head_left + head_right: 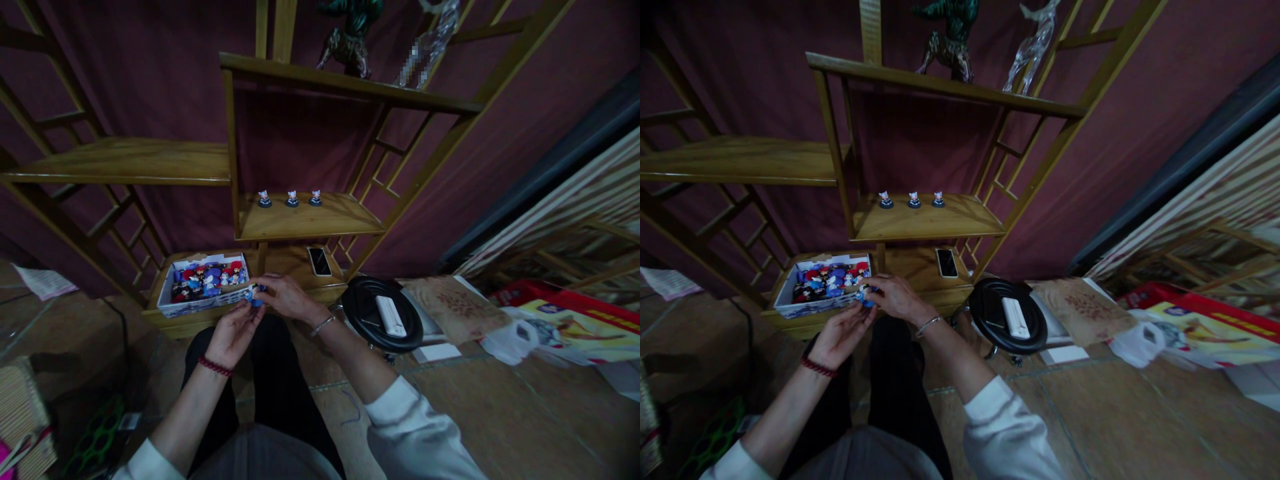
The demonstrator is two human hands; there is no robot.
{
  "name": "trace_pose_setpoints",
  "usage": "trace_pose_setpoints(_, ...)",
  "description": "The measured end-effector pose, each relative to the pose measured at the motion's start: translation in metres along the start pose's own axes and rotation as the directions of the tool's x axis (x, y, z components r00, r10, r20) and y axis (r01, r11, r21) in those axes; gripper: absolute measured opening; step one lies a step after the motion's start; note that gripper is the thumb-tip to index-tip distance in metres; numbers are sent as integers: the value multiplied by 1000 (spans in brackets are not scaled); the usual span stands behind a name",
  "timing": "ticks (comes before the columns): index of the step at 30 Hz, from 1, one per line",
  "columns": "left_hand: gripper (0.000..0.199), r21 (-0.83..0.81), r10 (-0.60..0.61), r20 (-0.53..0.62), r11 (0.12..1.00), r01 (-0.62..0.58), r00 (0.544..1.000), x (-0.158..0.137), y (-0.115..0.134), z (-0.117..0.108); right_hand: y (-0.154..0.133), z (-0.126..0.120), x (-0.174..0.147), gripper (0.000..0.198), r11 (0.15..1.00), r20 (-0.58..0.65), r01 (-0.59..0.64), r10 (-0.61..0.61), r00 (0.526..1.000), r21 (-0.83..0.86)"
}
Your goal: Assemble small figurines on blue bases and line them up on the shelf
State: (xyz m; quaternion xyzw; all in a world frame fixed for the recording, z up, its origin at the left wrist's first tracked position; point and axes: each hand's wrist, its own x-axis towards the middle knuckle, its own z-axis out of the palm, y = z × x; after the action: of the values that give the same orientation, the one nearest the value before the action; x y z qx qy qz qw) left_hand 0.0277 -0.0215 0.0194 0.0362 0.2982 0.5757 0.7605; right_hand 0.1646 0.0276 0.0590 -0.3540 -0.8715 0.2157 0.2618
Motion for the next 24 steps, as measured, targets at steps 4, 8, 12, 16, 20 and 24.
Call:
trace_pose_setpoints(4, 20, 43, 1, 20, 999, -2, 1000, 1, -1, -1, 1, -1, -1, 30, 1000, 24, -9, 9, 1000, -21)
trace_pose_setpoints(8, 21, 89, -8, 54, 996, 3, 998, 0, -1, -1, 1, -4, -2, 30, 1000, 43, -20, 20, 999, -3)
trace_pose_setpoints(12, 17, 107, 6, 102, 994, -17, 995, -2, -1, -2, 0, -7, -3, 29, 998, 65, -39, 36, 997, 49)
trace_pose_setpoints(16, 15, 117, 19, 104, 993, -31, 994, -3, 0, 0, -1, -8, -3, 29, 996, 81, -58, 53, 995, 66)
trace_pose_setpoints(20, 14, 132, 35, 109, 990, -49, 993, -5, 2, 4, 2, -7, -3, 29, 996, 65, -40, 35, 997, 81)
trace_pose_setpoints(24, 14, 130, 66, 90, 988, -77, 994, -7, 3, 7, 3, -6, -3, 28, 993, 53, -40, 35, 998, 108)
